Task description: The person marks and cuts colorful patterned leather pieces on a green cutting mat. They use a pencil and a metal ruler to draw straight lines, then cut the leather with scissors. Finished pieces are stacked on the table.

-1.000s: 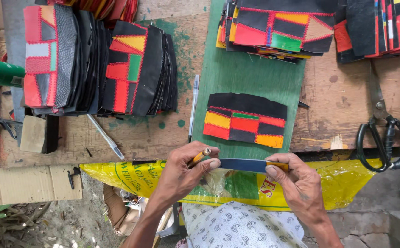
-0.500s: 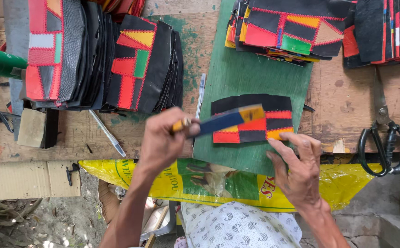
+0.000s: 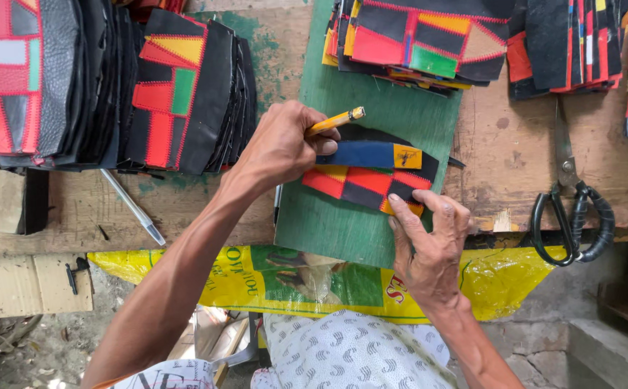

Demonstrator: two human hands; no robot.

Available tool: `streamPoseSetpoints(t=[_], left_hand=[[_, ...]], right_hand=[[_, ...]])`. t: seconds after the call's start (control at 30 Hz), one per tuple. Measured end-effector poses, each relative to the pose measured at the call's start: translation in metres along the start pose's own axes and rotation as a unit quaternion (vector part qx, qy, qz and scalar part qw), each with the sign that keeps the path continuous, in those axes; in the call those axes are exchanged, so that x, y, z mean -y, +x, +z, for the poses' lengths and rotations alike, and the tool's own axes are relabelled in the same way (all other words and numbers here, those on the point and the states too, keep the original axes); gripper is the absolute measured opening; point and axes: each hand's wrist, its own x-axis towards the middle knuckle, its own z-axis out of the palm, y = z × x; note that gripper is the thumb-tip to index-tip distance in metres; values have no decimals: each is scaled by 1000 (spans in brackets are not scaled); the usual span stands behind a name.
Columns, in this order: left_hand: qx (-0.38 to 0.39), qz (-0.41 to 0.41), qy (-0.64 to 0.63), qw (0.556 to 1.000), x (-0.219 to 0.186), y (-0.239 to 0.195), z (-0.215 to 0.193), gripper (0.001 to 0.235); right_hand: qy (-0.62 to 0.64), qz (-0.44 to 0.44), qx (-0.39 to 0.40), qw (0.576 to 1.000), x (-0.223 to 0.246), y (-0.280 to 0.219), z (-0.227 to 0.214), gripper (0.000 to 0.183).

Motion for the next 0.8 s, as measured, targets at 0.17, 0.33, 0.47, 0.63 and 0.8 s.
streamPoseSetpoints(t=[0.17, 0.33, 0.47, 0.63, 0.8], left_hand=[[12, 18, 28, 999, -2, 9, 1, 17], [48, -35, 73, 996, -12, 17, -2, 17], [43, -18, 50, 998, -15, 15, -4, 16], [43, -2, 52, 998, -14, 11, -8, 16], [39, -20, 76, 996, -15, 13, -1, 17]], right_hand=[[22, -20, 4, 1000, -5, -2, 4, 49], [32, -39, -26, 998, -11, 3, 0, 41], [54, -43, -31, 997, -12, 4, 0, 33], [42, -40, -23, 998, -8, 4, 3, 32], [47, -48, -12, 998, -8, 6, 3, 34]])
